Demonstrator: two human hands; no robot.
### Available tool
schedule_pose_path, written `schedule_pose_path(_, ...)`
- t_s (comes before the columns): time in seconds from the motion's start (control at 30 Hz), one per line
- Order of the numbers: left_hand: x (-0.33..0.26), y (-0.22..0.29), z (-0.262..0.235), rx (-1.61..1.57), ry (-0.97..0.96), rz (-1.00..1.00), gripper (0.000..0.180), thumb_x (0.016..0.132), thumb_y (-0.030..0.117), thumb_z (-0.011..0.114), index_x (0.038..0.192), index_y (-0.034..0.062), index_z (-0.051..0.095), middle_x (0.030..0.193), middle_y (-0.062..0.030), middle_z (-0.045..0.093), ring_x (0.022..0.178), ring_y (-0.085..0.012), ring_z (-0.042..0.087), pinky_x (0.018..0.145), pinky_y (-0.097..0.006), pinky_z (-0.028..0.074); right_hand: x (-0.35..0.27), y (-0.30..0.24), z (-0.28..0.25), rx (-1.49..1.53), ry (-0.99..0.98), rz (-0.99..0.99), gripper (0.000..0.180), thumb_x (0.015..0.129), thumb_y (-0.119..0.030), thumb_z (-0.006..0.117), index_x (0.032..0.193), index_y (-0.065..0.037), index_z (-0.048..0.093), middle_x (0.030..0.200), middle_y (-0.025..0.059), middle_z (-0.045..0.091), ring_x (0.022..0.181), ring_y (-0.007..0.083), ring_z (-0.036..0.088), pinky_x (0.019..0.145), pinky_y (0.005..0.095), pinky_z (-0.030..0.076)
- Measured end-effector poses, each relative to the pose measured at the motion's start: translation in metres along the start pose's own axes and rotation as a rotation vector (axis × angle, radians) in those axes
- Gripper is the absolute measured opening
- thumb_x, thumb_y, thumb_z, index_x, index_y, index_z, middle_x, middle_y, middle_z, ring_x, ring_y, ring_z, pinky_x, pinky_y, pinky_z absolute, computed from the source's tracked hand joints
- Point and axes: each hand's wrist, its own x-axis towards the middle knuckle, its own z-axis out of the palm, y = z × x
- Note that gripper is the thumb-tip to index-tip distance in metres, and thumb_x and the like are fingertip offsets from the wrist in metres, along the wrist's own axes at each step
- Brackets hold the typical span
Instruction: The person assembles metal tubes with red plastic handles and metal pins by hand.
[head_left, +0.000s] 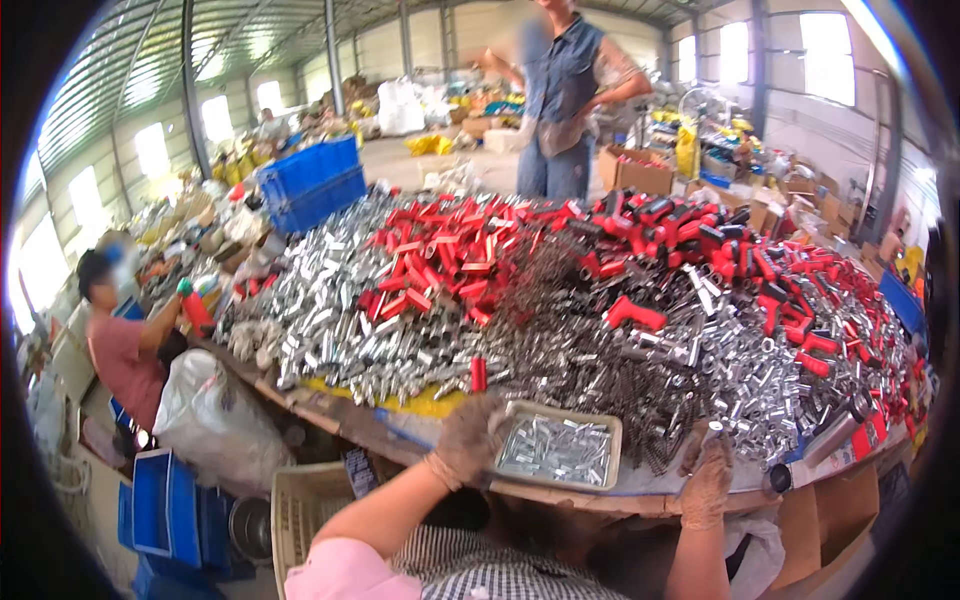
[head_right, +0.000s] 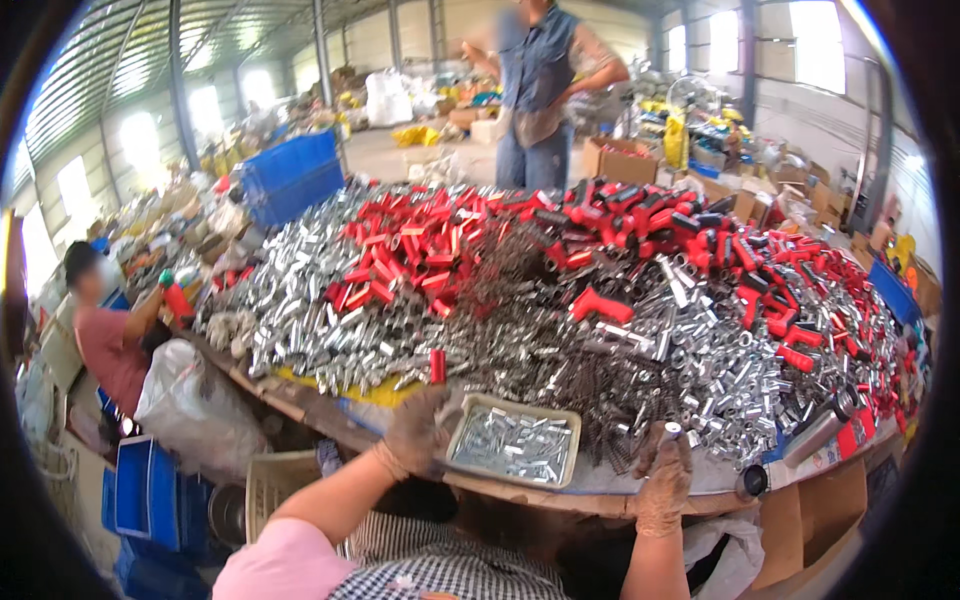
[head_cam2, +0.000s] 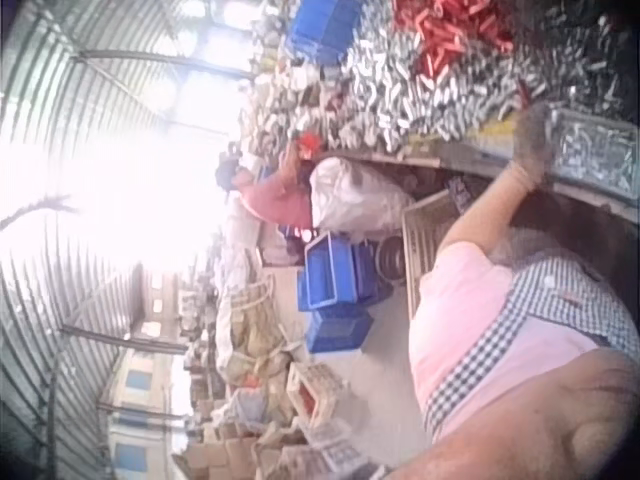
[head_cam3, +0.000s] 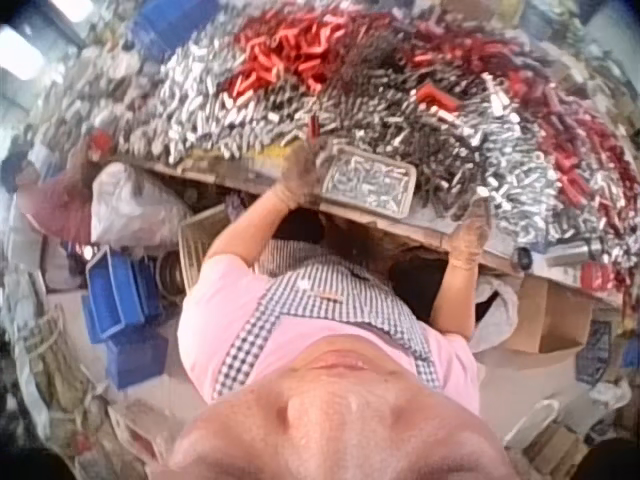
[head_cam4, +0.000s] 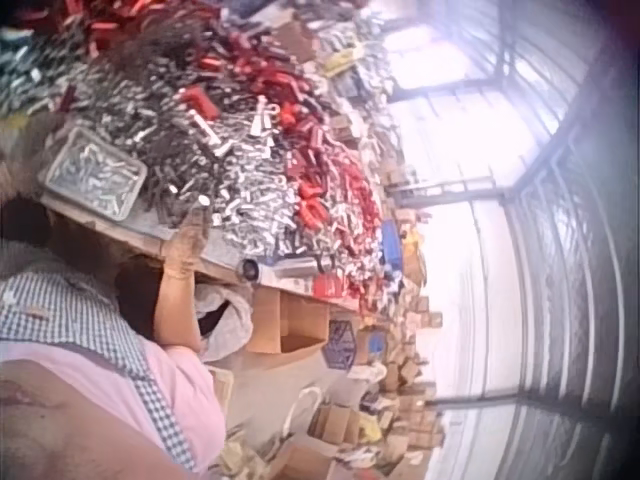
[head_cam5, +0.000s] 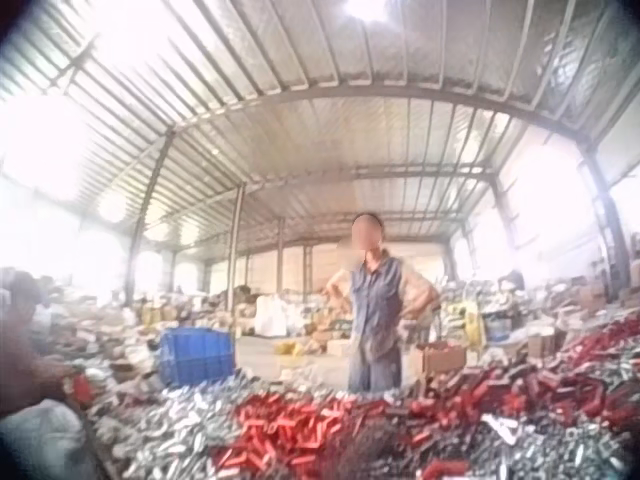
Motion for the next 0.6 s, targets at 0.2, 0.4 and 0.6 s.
schedule_pose_path(0.2, 0.007, -0.047, -0.034, 0.378, -0.020, -0.386, 0.029, 0.085, 0.025, 0.059, 0.104, 0.0042, 0.064, 0.098, -0.0214, 0.065, 0.097, -0.0399, 0.060, 0.083, -0.047, 0.049, 0.007, 0.029, -0.023, 0.053, -0.052, -0.044, 0.051, 0.079, -0.052, 0.062, 0.094, -0.004, 0.057, 0.059, 0.0008, 0.048, 0.043, 0.0108, 0.042, 0.038, 0.0246, 0.034)
schedule_pose_path(0.4, 0.029, -0.093, -0.030, 0.441, 0.002, -0.319, 0.035, 0.083, 0.022, 0.058, 0.111, 0.0013, 0.061, 0.107, -0.0232, 0.063, 0.102, -0.0404, 0.058, 0.091, -0.049, 0.044, 0.027, 0.039, -0.022, 0.193, -0.194, -0.189, 0.019, 0.086, -0.024, 0.055, 0.083, -0.005, 0.053, 0.057, 0.0025, 0.048, 0.046, 0.0137, 0.047, 0.041, 0.0263, 0.036)
schedule_pose_path(0.6, 0.066, -0.101, -0.014, 0.564, -0.268, -0.375, 0.036, 0.080, 0.022, 0.059, 0.111, 0.0034, 0.058, 0.110, -0.0212, 0.063, 0.111, -0.0382, 0.055, 0.094, -0.045, 0.044, 0.020, 0.091, -0.045, -0.374, -0.133, -0.478, 0.016, 0.083, -0.002, 0.046, 0.095, 0.000, 0.056, 0.073, 0.0051, 0.052, 0.061, 0.0133, 0.051, 0.054, 0.0248, 0.041)
